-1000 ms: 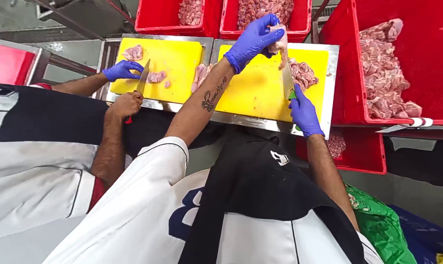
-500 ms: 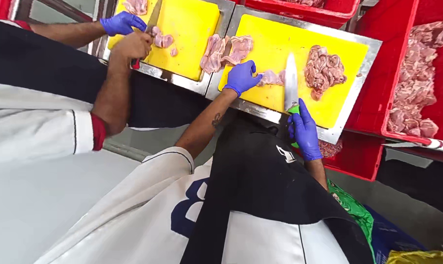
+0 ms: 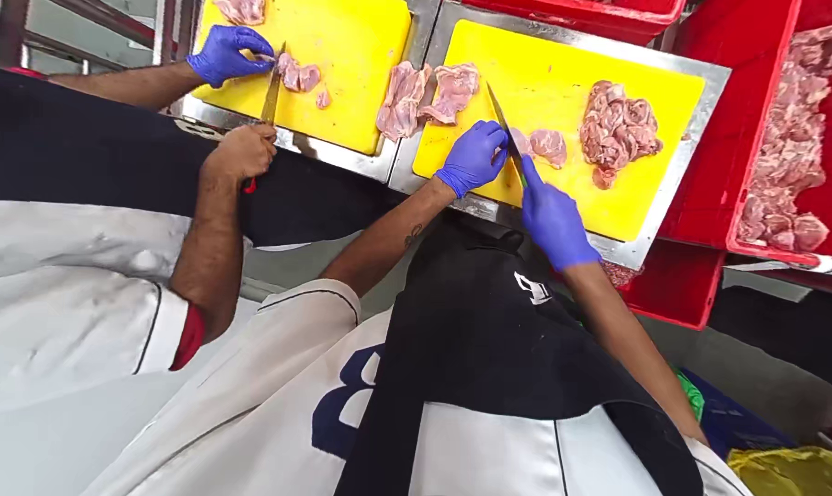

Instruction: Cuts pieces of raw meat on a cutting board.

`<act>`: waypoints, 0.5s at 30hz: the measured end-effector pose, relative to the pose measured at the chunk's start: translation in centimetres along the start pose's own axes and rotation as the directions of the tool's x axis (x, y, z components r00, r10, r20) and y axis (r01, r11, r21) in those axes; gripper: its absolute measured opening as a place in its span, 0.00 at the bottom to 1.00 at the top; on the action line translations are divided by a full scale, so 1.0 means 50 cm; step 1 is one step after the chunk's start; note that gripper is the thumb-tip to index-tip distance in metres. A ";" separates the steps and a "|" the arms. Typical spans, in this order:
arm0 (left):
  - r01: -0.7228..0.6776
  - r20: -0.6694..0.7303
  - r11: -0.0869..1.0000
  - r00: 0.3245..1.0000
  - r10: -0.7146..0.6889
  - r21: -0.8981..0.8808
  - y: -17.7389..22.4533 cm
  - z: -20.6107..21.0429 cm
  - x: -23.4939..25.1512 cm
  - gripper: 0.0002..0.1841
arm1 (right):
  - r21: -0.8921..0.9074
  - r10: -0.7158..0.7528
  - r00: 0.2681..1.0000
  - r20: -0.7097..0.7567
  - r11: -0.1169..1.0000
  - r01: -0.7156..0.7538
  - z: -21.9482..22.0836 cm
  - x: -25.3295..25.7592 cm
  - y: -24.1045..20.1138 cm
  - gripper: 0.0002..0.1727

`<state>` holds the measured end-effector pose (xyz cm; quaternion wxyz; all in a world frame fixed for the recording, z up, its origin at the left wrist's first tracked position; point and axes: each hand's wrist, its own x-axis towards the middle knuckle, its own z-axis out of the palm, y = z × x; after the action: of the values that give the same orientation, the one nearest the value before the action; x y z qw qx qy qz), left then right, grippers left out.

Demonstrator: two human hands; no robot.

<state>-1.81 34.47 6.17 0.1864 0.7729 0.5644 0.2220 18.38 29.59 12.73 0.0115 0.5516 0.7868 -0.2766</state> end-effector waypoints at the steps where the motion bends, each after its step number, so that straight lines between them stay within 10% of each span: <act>1: -0.012 0.008 1.000 1.000 0.011 0.013 0.002 -0.003 -0.001 0.12 | 0.007 -0.009 0.999 -0.038 1.000 0.009 0.009 0.044 -0.015 0.34; 9: 0.293 0.071 0.956 0.954 -0.292 -0.019 -0.021 -0.053 0.083 0.24 | 0.312 0.095 0.988 -0.123 0.949 -0.053 -0.039 -0.014 0.034 0.32; 15: 0.001 0.138 0.993 0.990 0.015 -0.117 0.011 -0.003 0.084 0.16 | 0.122 0.110 0.993 -0.036 0.987 -0.105 -0.046 -0.154 0.052 0.30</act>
<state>-0.35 38.31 7.13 0.2692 0.7762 0.5335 0.2009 24.33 24.62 16.08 -0.0236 0.5986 0.7380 -0.3105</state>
